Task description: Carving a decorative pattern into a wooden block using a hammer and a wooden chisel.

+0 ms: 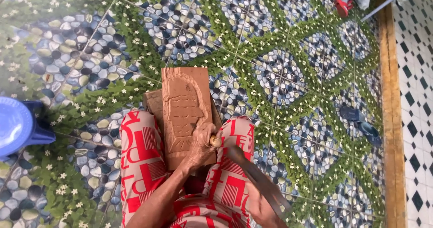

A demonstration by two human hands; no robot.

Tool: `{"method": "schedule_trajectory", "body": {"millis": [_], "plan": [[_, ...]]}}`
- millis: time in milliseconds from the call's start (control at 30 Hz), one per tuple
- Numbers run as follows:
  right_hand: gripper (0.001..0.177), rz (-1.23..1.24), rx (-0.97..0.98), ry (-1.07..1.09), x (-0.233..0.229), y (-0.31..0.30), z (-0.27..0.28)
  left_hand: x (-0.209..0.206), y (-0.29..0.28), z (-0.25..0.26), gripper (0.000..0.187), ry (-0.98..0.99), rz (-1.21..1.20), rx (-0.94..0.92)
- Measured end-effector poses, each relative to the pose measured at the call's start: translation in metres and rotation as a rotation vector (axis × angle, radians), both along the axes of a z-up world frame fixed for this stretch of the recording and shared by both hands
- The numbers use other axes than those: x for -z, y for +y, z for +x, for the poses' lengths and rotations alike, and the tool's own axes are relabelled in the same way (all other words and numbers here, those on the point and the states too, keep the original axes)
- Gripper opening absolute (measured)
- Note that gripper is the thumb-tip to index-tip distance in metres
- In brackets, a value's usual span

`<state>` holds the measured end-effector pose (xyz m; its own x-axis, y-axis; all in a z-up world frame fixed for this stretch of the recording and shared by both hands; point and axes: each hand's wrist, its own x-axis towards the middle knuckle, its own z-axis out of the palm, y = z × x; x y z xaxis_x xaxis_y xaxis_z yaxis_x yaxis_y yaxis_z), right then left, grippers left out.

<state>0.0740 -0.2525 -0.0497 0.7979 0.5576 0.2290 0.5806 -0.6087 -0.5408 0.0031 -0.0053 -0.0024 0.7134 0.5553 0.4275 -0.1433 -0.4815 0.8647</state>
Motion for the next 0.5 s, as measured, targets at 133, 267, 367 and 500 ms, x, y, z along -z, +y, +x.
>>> {"method": "schedule_trajectory", "body": {"millis": [133,267,367,500], "plan": [[0.027,-0.814,-0.128,0.435,0.194,0.015,0.069,0.006,0.000,0.002,0.029,-0.010,-0.019,-0.024],[0.021,-0.303,-0.112,0.327,0.027,-0.052,-0.027,0.002,0.001,0.002,0.032,0.061,-0.057,0.008],[0.026,0.076,-0.108,0.239,-0.112,-0.003,-0.062,0.001,0.001,0.003,0.026,-0.020,-0.041,-0.022],[0.027,0.168,-0.106,0.352,-0.108,-0.016,-0.052,-0.006,0.008,-0.001,0.028,0.022,0.001,0.046]]}}
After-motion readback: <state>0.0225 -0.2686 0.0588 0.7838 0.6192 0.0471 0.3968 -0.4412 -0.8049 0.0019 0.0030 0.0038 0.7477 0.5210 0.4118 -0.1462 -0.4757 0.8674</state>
